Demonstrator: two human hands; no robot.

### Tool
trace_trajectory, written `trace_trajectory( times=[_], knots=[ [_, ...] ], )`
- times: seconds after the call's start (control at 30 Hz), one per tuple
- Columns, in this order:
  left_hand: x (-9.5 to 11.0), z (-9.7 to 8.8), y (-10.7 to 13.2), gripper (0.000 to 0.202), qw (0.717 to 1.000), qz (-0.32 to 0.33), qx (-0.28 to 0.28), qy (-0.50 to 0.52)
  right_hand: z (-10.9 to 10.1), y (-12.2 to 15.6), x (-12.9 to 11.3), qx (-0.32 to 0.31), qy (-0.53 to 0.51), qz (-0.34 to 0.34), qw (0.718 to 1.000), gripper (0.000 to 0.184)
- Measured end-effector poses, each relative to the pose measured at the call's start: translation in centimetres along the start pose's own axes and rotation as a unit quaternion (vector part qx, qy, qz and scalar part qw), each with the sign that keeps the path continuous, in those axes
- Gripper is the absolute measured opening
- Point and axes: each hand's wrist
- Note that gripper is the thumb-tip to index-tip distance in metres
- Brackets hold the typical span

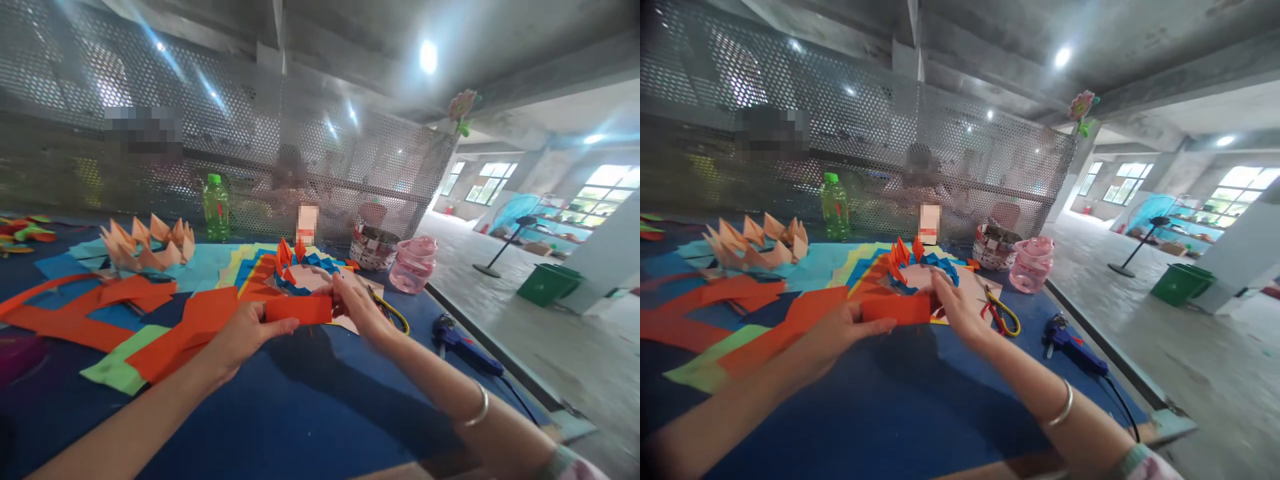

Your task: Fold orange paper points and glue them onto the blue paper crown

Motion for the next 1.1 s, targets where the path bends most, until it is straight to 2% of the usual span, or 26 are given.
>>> trace_trajectory(
  times=[0.03,0.1,0.17,0.33,0.53,0.7,0.87,1.1],
  knots=[
    [0.0,0.0,0.0,0.035,1.000,0.000,0.001,-0.003,0.7,0.6,0.4,-0.002,-0.065,0.008,0.998,0.069],
    [0.0,0.0,0.1,0.036,1.000,-0.002,-0.006,-0.008,1.8,1.4,1.1,-0.009,-0.125,0.026,0.992,0.057],
    [0.1,0.1,0.3,0.036,1.000,-0.005,-0.011,-0.015,2.6,2.0,1.7,-0.030,-0.158,0.033,0.986,0.047],
    [-0.2,0.6,0.5,0.040,0.999,-0.024,-0.028,-0.023,3.2,2.9,2.4,-0.040,-0.213,0.048,0.975,0.042],
    [-0.9,0.5,0.3,0.041,0.998,-0.025,-0.045,-0.030,3.1,3.1,2.6,-0.039,-0.219,0.015,0.975,0.035],
    [-0.4,-0.2,0.0,0.036,0.997,-0.045,-0.020,-0.059,2.7,2.6,3.2,-0.041,-0.217,0.024,0.975,0.038],
    [0.3,-0.5,-0.1,0.033,0.996,-0.071,0.023,-0.057,2.1,2.2,3.4,-0.005,-0.167,0.023,0.986,0.038],
    [-0.3,-0.7,-0.6,0.034,0.994,-0.087,0.023,-0.068,1.8,1.9,4.0,-0.001,-0.133,0.004,0.991,0.032]
  ],
)
Point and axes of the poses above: each hand's wrist, its own y-axis away from the middle knuckle, its own z-axis out of the palm, x = y × z, and after that the axes turned 5 degrees about -y, right-handed
